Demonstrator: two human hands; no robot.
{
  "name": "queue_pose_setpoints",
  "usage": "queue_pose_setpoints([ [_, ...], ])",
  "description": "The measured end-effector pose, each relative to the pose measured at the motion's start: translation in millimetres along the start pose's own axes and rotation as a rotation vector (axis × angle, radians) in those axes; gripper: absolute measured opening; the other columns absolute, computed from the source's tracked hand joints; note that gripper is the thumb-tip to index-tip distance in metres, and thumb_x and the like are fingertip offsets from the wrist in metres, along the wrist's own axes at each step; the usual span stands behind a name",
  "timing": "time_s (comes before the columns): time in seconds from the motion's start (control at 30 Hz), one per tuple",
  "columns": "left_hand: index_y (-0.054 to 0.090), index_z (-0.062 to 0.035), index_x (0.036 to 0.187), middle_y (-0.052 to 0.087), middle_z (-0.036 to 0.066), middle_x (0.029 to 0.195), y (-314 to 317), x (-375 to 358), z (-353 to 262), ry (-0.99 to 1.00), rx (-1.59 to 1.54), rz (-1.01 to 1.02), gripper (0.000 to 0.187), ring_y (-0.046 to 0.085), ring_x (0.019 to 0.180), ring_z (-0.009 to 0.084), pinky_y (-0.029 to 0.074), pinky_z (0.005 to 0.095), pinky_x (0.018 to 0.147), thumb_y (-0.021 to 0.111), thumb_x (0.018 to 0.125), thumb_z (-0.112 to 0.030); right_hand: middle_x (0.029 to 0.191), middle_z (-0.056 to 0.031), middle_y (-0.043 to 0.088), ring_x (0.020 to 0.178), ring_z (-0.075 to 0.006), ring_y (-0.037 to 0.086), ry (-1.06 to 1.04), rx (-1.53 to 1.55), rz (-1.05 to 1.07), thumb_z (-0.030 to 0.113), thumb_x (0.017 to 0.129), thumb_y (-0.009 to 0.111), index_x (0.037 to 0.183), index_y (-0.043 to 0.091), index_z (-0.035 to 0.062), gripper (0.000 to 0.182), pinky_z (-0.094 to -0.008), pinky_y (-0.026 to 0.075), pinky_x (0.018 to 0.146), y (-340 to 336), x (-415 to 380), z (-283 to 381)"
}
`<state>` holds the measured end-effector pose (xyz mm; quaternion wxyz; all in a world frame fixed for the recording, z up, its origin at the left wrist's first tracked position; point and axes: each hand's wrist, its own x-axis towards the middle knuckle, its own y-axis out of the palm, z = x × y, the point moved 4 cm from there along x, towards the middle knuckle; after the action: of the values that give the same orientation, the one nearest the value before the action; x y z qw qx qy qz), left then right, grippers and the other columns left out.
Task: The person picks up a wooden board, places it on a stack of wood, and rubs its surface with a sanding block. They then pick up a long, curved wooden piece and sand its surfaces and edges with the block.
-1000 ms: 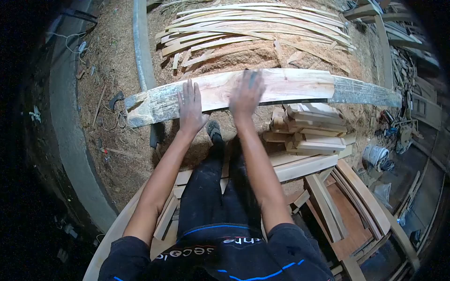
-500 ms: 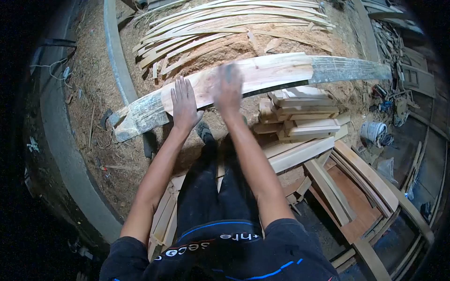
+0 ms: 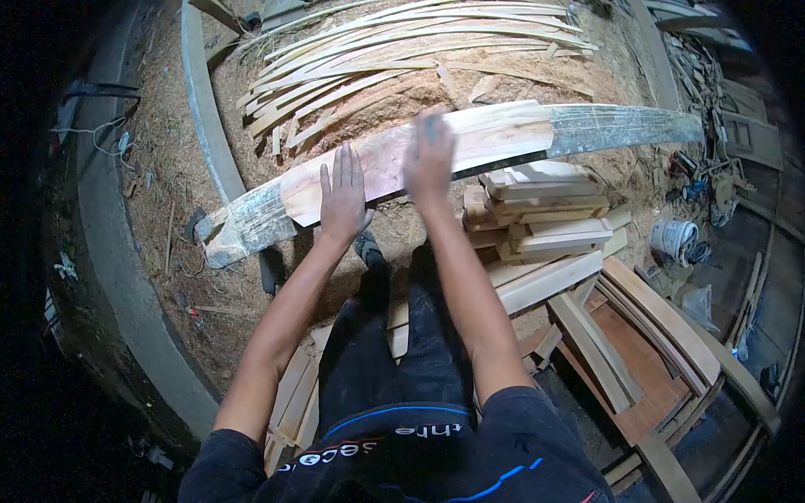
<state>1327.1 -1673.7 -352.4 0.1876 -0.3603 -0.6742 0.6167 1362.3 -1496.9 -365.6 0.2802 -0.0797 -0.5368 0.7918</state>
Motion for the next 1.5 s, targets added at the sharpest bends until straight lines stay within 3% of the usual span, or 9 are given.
queue_pose_setpoints([
  [0.17,0.020,0.0108,0.157,0.013,0.029,0.168,15.3,16.5,-17.2,0.029,0.060,-0.154,0.116,0.014,0.157,0.0400,0.014,0.0581,0.125,0.083,0.071,-0.033,0.163,-0.0233,0.034,0.146,-0.0453,0.039,-0.207,0.192,0.160,0.010,0.093,0.054,0.153,0.048,0.0126,0.060,-0.0557,0.028,0.123,-9.5,-15.7,14.4],
  [0.23,0.020,0.0108,0.157,0.013,0.029,0.168,4.3,18.7,-23.4,-0.033,-0.027,0.018,0.118,0.014,0.157,0.0409,0.014,0.0580,0.125,0.084,0.070,-0.034,0.162,-0.0232,0.036,0.144,-0.0448,0.041,-0.223,0.148,0.037,0.009,0.093,0.053,0.152,0.048,0.0106,0.059,-0.0554,0.029,0.123,-15.6,-3.7,-26.3],
  [0.43,0.018,0.0125,0.157,0.013,0.031,0.167,7.1,32.9,-56.3,-0.083,-0.015,0.017,0.121,0.013,0.157,0.0425,0.013,0.0573,0.125,0.084,0.069,-0.037,0.161,-0.0257,0.036,0.146,-0.0449,0.037,0.083,0.000,-0.056,0.014,0.101,0.046,0.152,0.046,0.0038,0.052,-0.0583,0.023,0.124,-41.9,22.9,-84.1],
  [0.63,0.020,0.0127,0.157,0.015,0.031,0.167,20.1,64.7,-85.8,-0.075,0.089,-0.128,0.120,0.014,0.157,0.0429,0.013,0.0567,0.126,0.087,0.068,-0.033,0.149,-0.0295,0.049,0.138,-0.0459,0.046,-0.321,0.178,0.084,0.010,0.093,0.052,0.142,0.055,-0.0008,0.050,-0.0565,0.031,0.120,-47.5,4.1,-61.0],
  [0.83,0.016,0.0118,0.157,0.010,0.032,0.167,6.6,87.0,-120.8,-0.115,-0.028,0.024,0.128,0.011,0.157,0.0448,0.012,0.0582,0.125,0.090,0.064,-0.035,0.162,-0.0256,0.035,0.145,-0.0461,0.038,0.086,-0.028,-0.102,0.013,0.097,0.049,0.153,0.045,0.0048,0.056,-0.0563,0.030,0.121,-83.1,67.3,-195.3],
  [1.03,0.023,0.0108,0.156,0.017,0.032,0.166,12.0,115.2,-156.8,-0.068,-0.039,-0.029,0.121,0.015,0.156,0.0436,0.013,0.0600,0.125,0.088,0.066,-0.036,0.157,-0.0257,0.042,0.143,-0.0446,0.040,-0.120,0.081,0.030,0.015,0.097,0.050,0.148,0.052,0.0037,0.052,-0.0578,0.028,0.121,-63.9,15.6,-118.6],
  [1.17,0.023,0.0099,0.156,0.018,0.031,0.166,9.9,126.6,-174.9,-0.047,0.010,-0.008,0.121,0.015,0.157,0.0425,0.013,0.0600,0.125,0.089,0.066,-0.037,0.157,-0.0248,0.043,0.143,-0.0418,0.044,-0.250,0.050,0.007,0.015,0.098,0.050,0.148,0.052,0.0045,0.051,-0.0573,0.029,0.121,-74.7,19.1,-166.4],
  [1.3,0.019,0.0104,0.157,0.015,0.030,0.167,7.4,127.5,-176.4,-0.073,0.020,0.041,0.128,0.013,0.157,0.0419,0.011,0.0591,0.125,0.089,0.064,-0.041,0.153,-0.0297,0.045,0.142,-0.0489,0.041,-0.011,0.051,-0.098,0.008,0.095,0.052,0.147,0.051,0.0003,0.053,-0.0583,0.030,0.121,-101.6,45.0,-221.7],
  [1.5,0.024,0.0087,0.157,0.018,0.030,0.167,29.4,127.5,-167.6,-0.051,0.114,-0.117,0.121,0.016,0.157,0.0409,0.014,0.0596,0.125,0.089,0.066,-0.040,0.163,-0.0244,0.032,0.150,-0.0461,0.031,-0.090,0.095,0.083,0.016,0.096,0.051,0.154,0.045,0.0051,0.060,-0.0627,0.020,0.122,-56.0,-13.4,-135.1],
])
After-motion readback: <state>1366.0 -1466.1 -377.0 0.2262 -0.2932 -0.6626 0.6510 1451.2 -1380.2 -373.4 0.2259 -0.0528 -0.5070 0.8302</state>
